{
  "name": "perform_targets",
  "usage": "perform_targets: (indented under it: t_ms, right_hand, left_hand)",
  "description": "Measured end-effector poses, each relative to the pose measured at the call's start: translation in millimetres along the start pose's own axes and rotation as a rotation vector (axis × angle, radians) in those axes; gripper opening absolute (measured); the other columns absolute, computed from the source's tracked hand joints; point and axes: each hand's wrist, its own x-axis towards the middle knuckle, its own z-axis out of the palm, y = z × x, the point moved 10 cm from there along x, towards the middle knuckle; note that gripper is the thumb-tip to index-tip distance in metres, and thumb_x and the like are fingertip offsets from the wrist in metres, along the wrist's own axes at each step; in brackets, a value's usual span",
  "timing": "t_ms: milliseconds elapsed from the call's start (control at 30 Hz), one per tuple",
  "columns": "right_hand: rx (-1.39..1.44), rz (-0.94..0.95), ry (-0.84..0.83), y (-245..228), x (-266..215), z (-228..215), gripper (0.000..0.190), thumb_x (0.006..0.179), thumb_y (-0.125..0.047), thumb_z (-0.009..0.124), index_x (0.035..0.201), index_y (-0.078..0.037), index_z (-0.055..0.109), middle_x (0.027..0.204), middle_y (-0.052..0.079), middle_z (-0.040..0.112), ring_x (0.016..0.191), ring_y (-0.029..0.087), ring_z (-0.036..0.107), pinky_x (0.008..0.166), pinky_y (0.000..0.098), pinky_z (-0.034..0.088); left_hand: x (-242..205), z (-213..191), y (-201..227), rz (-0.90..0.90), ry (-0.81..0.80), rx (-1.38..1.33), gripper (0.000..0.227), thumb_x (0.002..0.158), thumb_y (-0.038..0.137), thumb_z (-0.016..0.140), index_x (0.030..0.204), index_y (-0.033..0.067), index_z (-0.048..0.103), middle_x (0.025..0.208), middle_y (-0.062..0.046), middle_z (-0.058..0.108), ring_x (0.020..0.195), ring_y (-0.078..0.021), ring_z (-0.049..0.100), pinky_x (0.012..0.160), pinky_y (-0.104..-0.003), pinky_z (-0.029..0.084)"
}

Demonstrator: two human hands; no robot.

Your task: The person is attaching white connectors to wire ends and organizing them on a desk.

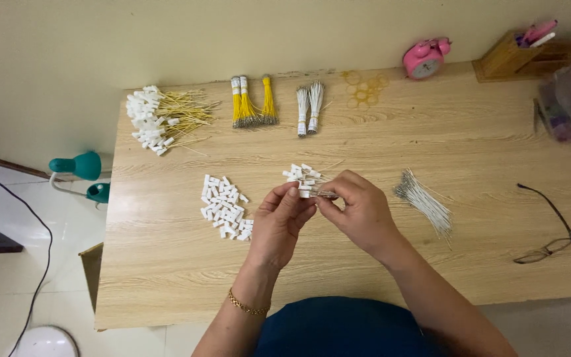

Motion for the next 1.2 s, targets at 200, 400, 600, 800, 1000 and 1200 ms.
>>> perform_targets:
  t_ms: [200, 400, 600, 800, 1000, 1200]
  right_hand:
    - [0.021, 0.128, -0.112, 25, 3, 15, 0.019, 0.090, -0.013, 0.076, 0.107, -0.006, 0.075, 0.086, 0.004, 0.064, 0.072, 0.016, 0.062, 0.060, 0.0299, 0.051]
    - [0.177, 0.176, -0.106, 40, 0, 23, 0.014, 0.093, -0.013, 0.070, 0.103, -0.004, 0.069, 0.090, 0.002, 0.067, 0.072, 0.011, 0.065, 0.060, 0.0276, 0.052]
    - [-0.021, 0.194, -0.165, 55, 2, 32, 0.019, 0.091, -0.019, 0.070, 0.105, -0.005, 0.070, 0.085, 0.005, 0.066, 0.067, 0.015, 0.062, 0.058, 0.0305, 0.050]
    - [0.054, 0.272, -0.237, 98, -6, 62, 0.020, 0.092, -0.021, 0.068, 0.102, -0.004, 0.069, 0.088, 0.004, 0.067, 0.069, 0.015, 0.064, 0.061, 0.0332, 0.052]
    - [0.044, 0.247, -0.272, 180, -7, 113, 0.022, 0.100, -0.023, 0.064, 0.096, -0.002, 0.067, 0.085, 0.009, 0.060, 0.076, 0.020, 0.059, 0.068, 0.0366, 0.051]
    - [-0.045, 0.426, -0.307, 234, -1, 132, 0.036, 0.104, -0.031, 0.061, 0.092, 0.002, 0.065, 0.079, 0.011, 0.060, 0.070, 0.023, 0.058, 0.068, 0.0394, 0.048]
  left_hand:
    - [5, -4, -1, 0.013, 0.014, 0.083, 0.018, 0.098, 0.014, 0.065, 0.113, 0.0042, 0.062, 0.101, -0.011, 0.071, 0.095, -0.0245, 0.073, 0.083, -0.038, 0.065]
    - [10, -12, -2, -0.007, 0.034, 0.079, 0.018, 0.099, 0.015, 0.064, 0.113, 0.0040, 0.061, 0.102, -0.011, 0.070, 0.094, -0.0249, 0.074, 0.082, -0.038, 0.065]
    - [13, -20, -18, -0.043, 0.062, 0.126, 0.017, 0.098, 0.014, 0.065, 0.111, 0.0030, 0.061, 0.100, -0.013, 0.071, 0.091, -0.0232, 0.073, 0.083, -0.037, 0.065]
    - [28, -48, -42, -0.127, 0.110, 0.172, 0.021, 0.099, 0.014, 0.065, 0.114, -0.0001, 0.060, 0.101, -0.015, 0.071, 0.089, -0.0232, 0.073, 0.083, -0.036, 0.066]
    - [67, -103, 32, 0.218, 0.357, 1.590, 0.027, 0.098, 0.024, 0.065, 0.123, 0.0144, 0.069, 0.117, -0.008, 0.071, 0.099, -0.0225, 0.070, 0.080, -0.036, 0.063]
    - [79, -143, 50, 0.528, 0.297, 2.314, 0.022, 0.094, 0.018, 0.063, 0.112, 0.0162, 0.077, 0.125, -0.005, 0.068, 0.117, -0.0275, 0.058, 0.101, -0.050, 0.044]
